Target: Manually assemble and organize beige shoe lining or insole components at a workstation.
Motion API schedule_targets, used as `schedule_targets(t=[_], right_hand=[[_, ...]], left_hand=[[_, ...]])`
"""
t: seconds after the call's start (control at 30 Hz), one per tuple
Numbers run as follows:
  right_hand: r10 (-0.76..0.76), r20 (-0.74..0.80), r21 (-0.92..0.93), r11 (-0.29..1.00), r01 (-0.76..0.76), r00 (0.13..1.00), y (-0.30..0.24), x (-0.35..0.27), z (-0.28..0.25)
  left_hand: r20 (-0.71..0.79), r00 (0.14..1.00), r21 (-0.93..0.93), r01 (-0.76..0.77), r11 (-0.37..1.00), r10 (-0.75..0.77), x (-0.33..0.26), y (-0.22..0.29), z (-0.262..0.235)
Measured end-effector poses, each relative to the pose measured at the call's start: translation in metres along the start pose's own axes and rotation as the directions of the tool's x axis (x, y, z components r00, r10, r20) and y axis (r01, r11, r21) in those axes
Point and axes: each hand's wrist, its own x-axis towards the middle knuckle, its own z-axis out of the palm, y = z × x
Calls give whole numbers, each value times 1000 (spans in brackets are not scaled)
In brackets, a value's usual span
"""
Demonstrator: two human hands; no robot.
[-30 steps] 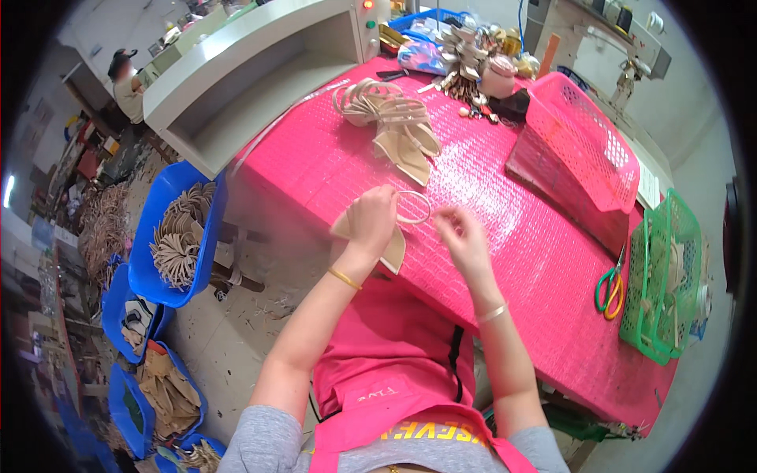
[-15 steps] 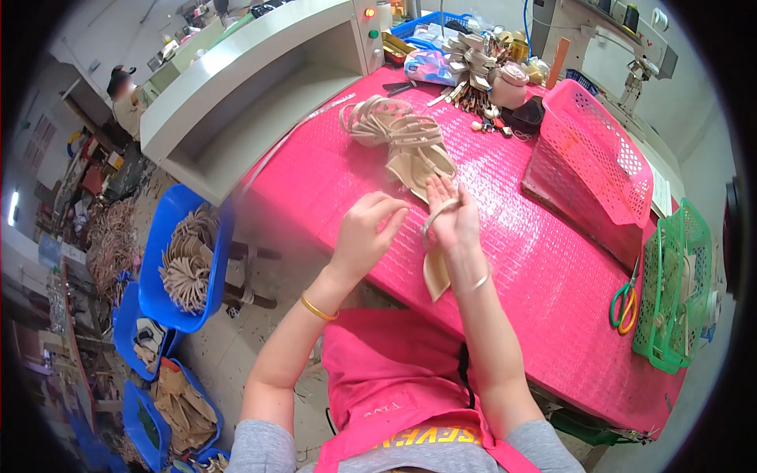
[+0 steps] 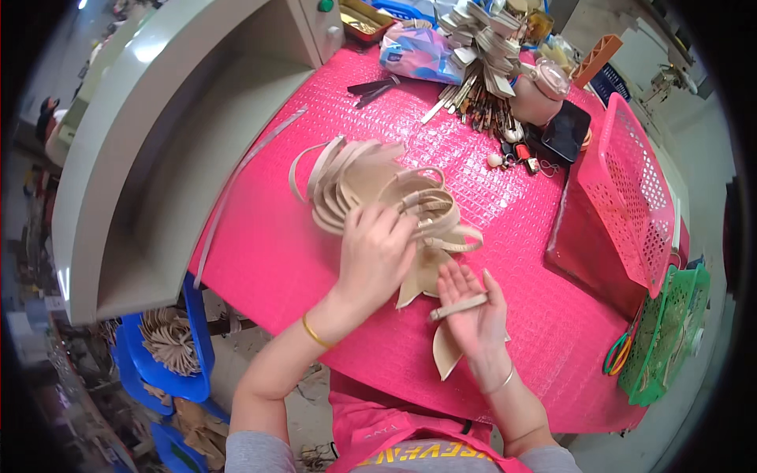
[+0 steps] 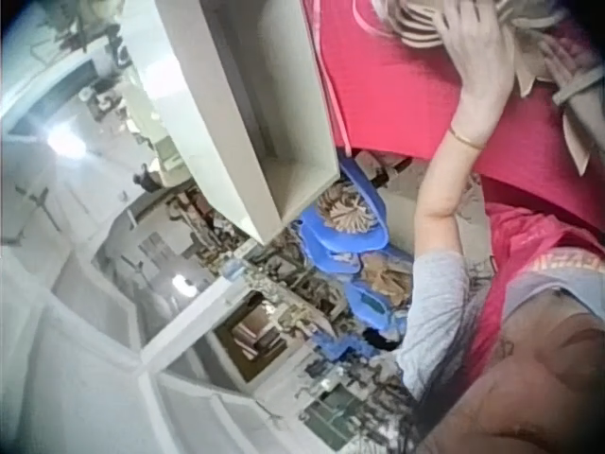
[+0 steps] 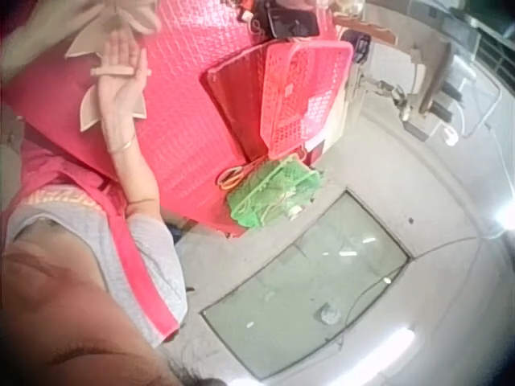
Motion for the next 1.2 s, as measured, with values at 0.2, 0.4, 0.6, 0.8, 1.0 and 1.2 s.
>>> schedule_targets(t=[0.2, 0.4, 0.6, 0.8, 1.0, 1.2], right_hand=[[-257, -80, -5, 966, 257, 963, 1, 24, 38], [-451, -64, -739, 621, 261, 890, -27, -42, 62], [-248, -162, -504, 853, 136, 955, 19, 35, 44], [-634, -126, -696, 605, 388, 763, 12, -10, 78], [-569, -134, -809, 536, 242, 811, 23, 19, 83], [-252, -282, -297, 941, 165, 926, 22, 91, 49]], left_hand=[[102, 995, -183, 23, 983, -4, 18, -4, -8], [179, 982, -241, 108, 965, -65, 21, -7, -20], [261, 965, -285, 62, 957, 15, 18, 3, -26], [43, 953, -357, 295, 886, -300, 47, -34, -88], [263, 663, -210, 748, 630, -700, 31, -172, -43], [722, 510, -484, 855, 184, -468, 67, -155, -37]])
